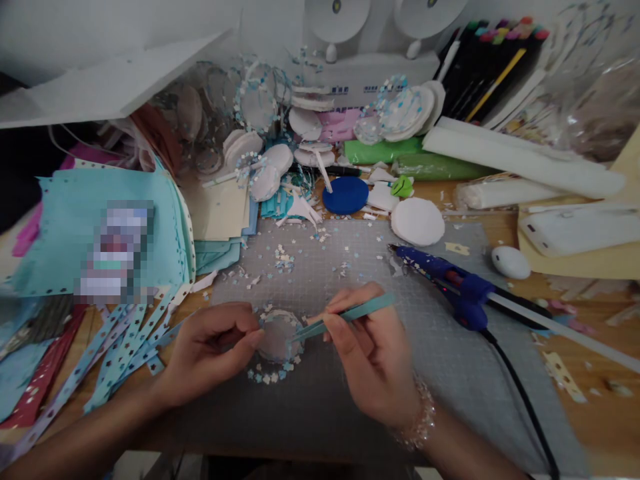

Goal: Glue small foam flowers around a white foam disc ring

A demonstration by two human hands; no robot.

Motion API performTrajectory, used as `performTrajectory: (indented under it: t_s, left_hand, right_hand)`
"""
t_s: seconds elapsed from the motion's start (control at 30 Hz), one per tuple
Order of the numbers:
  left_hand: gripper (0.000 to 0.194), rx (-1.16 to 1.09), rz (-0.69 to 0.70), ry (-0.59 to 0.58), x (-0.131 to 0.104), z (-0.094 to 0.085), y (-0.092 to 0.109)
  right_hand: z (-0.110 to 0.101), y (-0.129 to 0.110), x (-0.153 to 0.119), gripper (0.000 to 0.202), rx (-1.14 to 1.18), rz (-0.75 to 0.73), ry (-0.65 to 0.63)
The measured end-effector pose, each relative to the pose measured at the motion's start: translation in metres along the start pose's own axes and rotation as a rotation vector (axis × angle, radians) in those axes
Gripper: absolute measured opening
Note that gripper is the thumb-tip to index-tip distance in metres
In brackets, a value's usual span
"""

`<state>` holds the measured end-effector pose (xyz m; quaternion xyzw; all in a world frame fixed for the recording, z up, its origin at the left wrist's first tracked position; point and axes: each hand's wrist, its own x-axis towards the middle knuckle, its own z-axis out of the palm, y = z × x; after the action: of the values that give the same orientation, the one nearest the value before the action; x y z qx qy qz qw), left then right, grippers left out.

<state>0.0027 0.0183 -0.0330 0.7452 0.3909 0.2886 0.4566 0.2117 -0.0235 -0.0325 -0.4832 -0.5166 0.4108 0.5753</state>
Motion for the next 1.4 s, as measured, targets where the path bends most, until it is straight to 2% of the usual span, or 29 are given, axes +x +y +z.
performTrajectory:
  t_s: [0.3,0.63,0.8,0.9,1.03,1.1,1.2,1.3,1.4]
  left_hand:
    - [0.024,-0.016,0.020,0.014,0.001,0.001,0.001]
    - [0.024,-0.015,0.039,0.022,0.000,0.000,0.001]
    - [0.024,-0.009,0.029,0.029,0.000,0.000,0.002]
    - [0.025,-0.033,0.015,0.023,0.000,0.000,0.000]
    - [0.026,-0.100,-0.042,0.010,-0.001,-0.001,0.000]
    - [0.027,-0.122,-0.065,0.014,-0.001,-0.003,0.002]
    - [0.028,-0.124,-0.096,0.002,0.001,-0.003,0.003]
    - [0.028,-0.074,-0.091,-0.057,0.003,-0.001,0.000]
    - [0.020,-0.009,-0.059,-0.072,0.004,0.001,-0.005]
  right_hand:
    - [-0.003,0.007,-0.002,0.005,0.117,0.236,0.013]
    - [0.000,0.007,-0.001,0.011,0.066,0.288,-0.013]
    - [0.000,0.010,0.000,0.011,0.130,0.302,0.008]
    - [0.000,0.010,0.004,0.011,0.177,0.337,0.081]
    - [-0.001,0.009,0.012,0.011,0.264,0.349,0.309]
    - [-0.002,0.010,0.015,0.011,0.273,0.319,0.376]
    - [-0.003,0.012,0.016,0.009,0.228,0.270,0.388]
    - [-0.003,0.017,0.014,0.008,0.149,0.231,0.386]
    - [-0.001,0.019,0.012,0.012,0.110,0.221,0.391]
